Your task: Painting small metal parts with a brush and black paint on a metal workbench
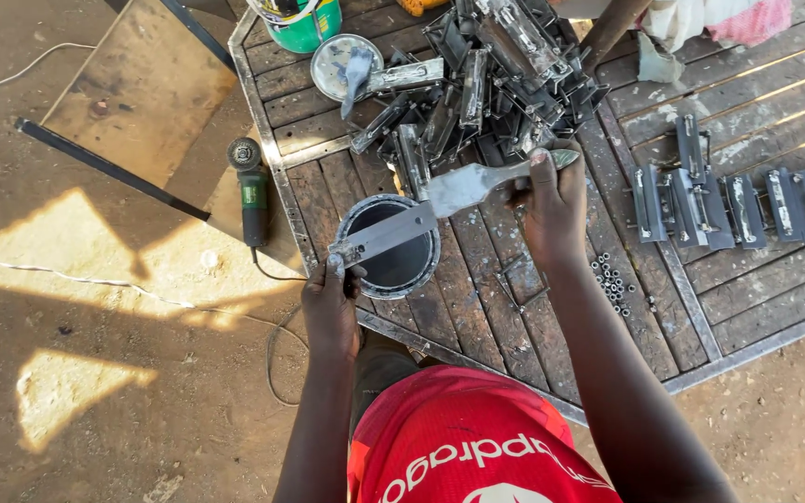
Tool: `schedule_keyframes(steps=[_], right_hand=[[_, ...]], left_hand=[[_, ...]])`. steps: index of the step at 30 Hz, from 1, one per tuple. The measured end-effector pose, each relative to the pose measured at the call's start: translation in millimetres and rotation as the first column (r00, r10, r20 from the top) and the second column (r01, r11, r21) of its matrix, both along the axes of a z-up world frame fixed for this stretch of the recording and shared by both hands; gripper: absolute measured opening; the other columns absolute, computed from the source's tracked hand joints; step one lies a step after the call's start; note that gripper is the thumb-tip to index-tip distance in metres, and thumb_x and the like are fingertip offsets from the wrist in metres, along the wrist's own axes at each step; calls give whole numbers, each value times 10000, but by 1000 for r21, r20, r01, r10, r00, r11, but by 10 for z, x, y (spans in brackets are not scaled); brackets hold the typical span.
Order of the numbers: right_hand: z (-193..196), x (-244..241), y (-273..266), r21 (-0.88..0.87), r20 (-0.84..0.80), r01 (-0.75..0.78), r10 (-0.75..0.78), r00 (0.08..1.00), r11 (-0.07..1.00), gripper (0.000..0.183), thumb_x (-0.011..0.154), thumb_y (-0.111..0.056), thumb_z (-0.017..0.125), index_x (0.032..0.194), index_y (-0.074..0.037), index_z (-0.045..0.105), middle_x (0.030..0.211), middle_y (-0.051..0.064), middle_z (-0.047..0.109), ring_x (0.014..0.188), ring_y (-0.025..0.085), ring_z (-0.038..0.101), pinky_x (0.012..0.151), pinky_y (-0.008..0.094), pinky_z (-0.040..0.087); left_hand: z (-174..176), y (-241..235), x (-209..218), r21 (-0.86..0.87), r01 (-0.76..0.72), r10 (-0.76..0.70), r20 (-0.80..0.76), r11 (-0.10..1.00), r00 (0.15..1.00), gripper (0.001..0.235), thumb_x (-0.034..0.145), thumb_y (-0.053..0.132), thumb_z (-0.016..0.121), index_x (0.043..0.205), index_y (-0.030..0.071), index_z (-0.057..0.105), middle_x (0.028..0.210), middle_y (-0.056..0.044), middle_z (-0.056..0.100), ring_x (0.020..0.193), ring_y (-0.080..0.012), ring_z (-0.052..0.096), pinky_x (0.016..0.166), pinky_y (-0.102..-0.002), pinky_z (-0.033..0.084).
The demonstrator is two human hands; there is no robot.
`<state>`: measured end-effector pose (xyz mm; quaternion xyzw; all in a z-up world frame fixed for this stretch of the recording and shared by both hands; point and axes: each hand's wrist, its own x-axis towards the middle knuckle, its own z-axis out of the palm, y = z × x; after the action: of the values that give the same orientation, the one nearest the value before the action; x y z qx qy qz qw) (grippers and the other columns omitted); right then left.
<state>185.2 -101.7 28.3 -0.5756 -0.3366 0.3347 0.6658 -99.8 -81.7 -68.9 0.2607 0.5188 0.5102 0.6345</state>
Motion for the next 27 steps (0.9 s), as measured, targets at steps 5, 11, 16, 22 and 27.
schedule_keyframes(steps=[5, 11, 16, 22, 27], right_hand=[[-92, -67, 26, -50, 0, -48, 48, 999, 998, 185, 1129, -271, 452, 1196, -100, 427, 870, 80, 535, 717, 186, 673, 640, 302, 644], [9, 13, -2, -53, 34, 0, 2, 999, 999, 160, 1136, -251, 425, 1198, -105, 412, 907, 72, 503, 729, 170, 655, 662, 284, 647], [51, -292, 87, -17, -35, -125, 125, 992, 992, 228, 1126, -307, 419, 1205, -94, 406, 963, 83, 491, 750, 179, 627, 672, 302, 635], [135, -364, 119, -31, -31, -203, 202, 979, 979, 253, 1121, -297, 415, 1210, -60, 419, 974, 110, 476, 778, 182, 585, 692, 338, 631], [296, 67, 47, -150, 358, 4, 51, 932, 989, 205, 1146, -225, 410, 1192, -28, 445, 921, 128, 557, 743, 211, 659, 668, 351, 590]], left_hand=[[33, 22, 71, -1, -11, 11, 41, 1000, 999, 219, 1094, 170, 544, 1075, 23, 707, 772, -192, 712, 657, -142, 571, 594, -211, 405], [206, 6, 65, -17, 52, -53, -48, 999, 997, 227, 1097, 184, 552, 1033, 31, 706, 781, -185, 705, 689, -140, 530, 635, -245, 406], [-200, 21, 166, 25, 145, -142, -102, 989, 985, 289, 1139, 171, 477, 1058, 11, 704, 812, -164, 685, 716, -134, 445, 662, -310, 377], [141, -14, 193, 104, 272, -244, -222, 957, 944, 329, 1153, 188, 429, 1135, -17, 687, 899, -157, 703, 800, -138, 522, 734, -338, 444], [609, -44, 20, 233, 433, -235, -575, 871, 784, 268, 1120, 194, 506, 1091, 13, 702, 942, -187, 688, 889, -264, 685, 806, -455, 539]])
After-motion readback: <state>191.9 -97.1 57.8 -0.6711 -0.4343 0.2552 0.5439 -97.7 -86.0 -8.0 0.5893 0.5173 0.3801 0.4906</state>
